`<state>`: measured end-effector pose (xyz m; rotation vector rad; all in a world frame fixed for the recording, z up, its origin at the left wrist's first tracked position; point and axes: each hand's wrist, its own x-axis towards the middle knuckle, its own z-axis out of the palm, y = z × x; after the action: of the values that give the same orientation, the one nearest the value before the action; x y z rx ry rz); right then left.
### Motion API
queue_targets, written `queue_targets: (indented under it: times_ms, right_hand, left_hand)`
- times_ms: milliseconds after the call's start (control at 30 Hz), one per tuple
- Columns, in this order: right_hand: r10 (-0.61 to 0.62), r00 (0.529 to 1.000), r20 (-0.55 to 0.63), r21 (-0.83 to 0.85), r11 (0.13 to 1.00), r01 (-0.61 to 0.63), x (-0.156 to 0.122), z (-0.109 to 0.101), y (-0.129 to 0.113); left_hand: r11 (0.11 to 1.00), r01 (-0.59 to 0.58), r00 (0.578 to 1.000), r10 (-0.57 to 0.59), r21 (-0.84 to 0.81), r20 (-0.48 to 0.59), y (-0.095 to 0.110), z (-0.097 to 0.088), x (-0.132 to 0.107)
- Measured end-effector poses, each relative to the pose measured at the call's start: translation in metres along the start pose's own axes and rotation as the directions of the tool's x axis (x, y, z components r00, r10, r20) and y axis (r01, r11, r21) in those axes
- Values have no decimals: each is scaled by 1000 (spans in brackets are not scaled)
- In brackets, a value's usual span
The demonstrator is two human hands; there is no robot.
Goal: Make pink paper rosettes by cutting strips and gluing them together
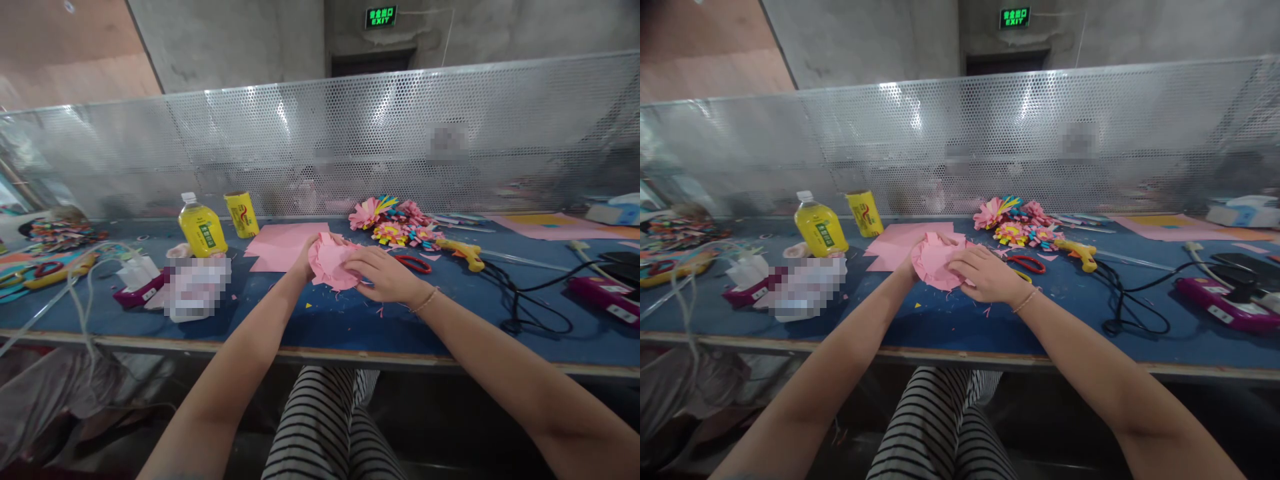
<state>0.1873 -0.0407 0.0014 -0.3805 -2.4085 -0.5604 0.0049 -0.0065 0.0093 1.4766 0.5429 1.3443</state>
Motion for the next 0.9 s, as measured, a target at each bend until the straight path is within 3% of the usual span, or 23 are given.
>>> queue_targets:
  times_ms: [200, 400, 600, 733, 800, 900]
  right_hand:
    - [3, 1000, -3, 3, 1000, -3, 0, -1, 0]
    - [8, 999, -52, 41, 999, -6, 1, -1, -1]
    - [116, 973, -198, 90, 991, -100, 1, -3, -1]
    - [219, 955, -198, 201, 963, -180, 3, -1, -2]
    - [369, 903, -220, 307, 905, -295, 5, 3, 1]
    - [660, 725, -198, 588, 672, -451, 6, 11, 8]
  left_hand:
    - [997, 67, 998, -67, -39, 1, -7, -3, 4]
    - [1000, -3, 1000, 3, -31, -4, -5, -4, 3]
    - [995, -80, 997, 81, -59, 9, -7, -7, 5]
    - [1000, 0, 1000, -1, -10, -21, -5, -6, 2]
    - [994, 97, 994, -94, 42, -51, -2, -4, 0]
    - [982, 146, 986, -134, 120, -104, 3, -2, -2]
